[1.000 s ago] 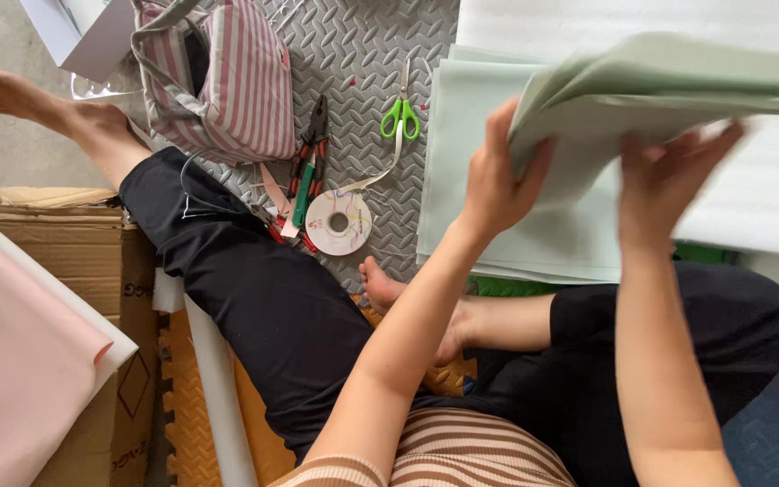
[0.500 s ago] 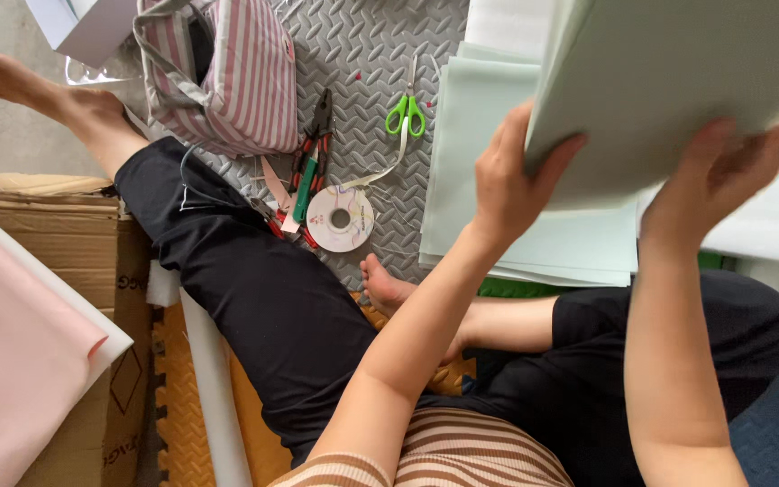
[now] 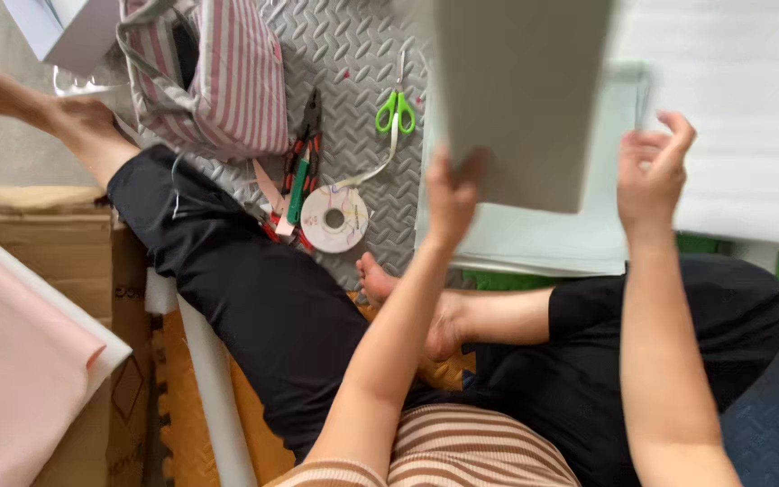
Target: The person cuts pieces of light green paper with a pair of green scissors while sitting on a foam-matted floor.
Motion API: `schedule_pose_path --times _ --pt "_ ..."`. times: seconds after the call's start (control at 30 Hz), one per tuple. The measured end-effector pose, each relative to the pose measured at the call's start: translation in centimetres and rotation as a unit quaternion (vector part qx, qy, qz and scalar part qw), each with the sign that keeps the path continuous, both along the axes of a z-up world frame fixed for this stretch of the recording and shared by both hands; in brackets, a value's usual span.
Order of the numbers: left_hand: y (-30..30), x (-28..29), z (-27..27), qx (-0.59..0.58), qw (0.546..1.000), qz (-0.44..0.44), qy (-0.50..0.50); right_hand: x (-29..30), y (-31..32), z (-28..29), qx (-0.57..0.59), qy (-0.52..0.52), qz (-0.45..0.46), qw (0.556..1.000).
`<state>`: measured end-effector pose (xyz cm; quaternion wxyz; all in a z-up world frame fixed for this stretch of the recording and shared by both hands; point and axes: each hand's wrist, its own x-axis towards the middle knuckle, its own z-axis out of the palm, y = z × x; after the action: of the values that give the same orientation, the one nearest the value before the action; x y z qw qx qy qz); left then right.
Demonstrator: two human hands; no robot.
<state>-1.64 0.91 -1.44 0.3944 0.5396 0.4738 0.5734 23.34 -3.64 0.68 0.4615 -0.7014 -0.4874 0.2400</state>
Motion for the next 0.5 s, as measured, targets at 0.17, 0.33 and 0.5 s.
schedule_pose_path --times 0.17,0.33,0.5 --pt "2.2 -7.0 0.7 -0.195 0.922 0.078 -0.324 3.2 0.2 -2.6 -0.302 -0.243 -0.052 0.920" --pt "1.0 -13.7 3.0 -0.125 0.889 -0.001 -0.440 5.2 0.6 -3.9 -0.237 -0.208 -0.107 0.943" --pt "0.6 -16.8 1.4 -0.082 0.869 -0.048 -0.486 7.8 -0.7 -4.0 -0.138 -0.226 -0.124 0.956"
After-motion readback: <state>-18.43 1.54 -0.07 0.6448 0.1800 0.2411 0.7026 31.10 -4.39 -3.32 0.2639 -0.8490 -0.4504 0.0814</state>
